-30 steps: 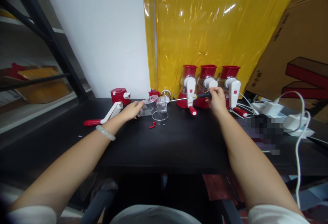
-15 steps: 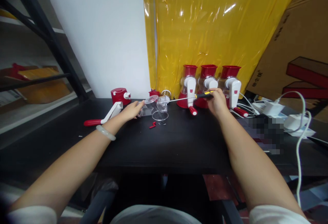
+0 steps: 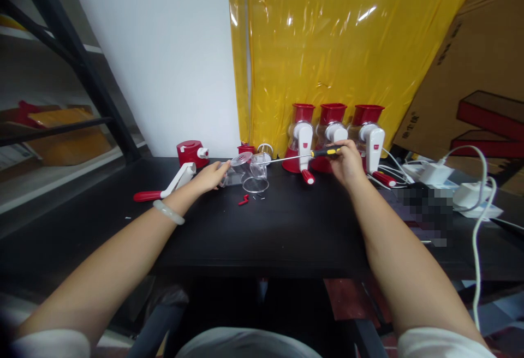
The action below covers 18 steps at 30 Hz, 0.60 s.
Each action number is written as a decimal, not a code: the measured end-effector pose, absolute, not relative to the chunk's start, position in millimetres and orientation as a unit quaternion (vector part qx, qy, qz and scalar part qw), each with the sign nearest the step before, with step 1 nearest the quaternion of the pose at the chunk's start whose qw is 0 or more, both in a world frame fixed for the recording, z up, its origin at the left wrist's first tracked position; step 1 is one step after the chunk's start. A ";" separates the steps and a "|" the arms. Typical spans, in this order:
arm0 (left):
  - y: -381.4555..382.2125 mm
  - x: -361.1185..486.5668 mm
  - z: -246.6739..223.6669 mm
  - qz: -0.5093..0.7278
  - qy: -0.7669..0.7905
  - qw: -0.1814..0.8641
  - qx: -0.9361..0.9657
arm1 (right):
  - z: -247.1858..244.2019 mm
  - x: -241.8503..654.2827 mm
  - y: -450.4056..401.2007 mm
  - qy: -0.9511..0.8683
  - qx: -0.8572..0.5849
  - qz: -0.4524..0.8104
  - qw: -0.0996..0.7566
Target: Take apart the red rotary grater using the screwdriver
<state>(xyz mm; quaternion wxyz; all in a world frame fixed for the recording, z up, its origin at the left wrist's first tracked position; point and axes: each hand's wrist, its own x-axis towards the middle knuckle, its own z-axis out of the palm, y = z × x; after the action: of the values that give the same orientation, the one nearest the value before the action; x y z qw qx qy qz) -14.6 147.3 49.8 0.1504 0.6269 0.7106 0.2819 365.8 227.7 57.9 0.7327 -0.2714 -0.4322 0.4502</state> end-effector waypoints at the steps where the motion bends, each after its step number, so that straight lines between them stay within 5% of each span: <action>1: 147.4 -14.6 49.7 0.282 0.710 0.152 0.627 | 57.9 365.8 227.2 -0.433 -0.274 0.450 0.732; 18: 152.2 -17.8 46.5 0.273 0.712 0.150 0.629 | 56.0 362.4 229.5 -0.444 -0.289 0.424 0.735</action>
<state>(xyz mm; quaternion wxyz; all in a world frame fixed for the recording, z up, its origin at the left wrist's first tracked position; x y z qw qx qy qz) -17.8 152.2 46.5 0.1498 0.6292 0.7120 0.2732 362.4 229.5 56.0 0.7345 -0.2887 -0.4442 0.4240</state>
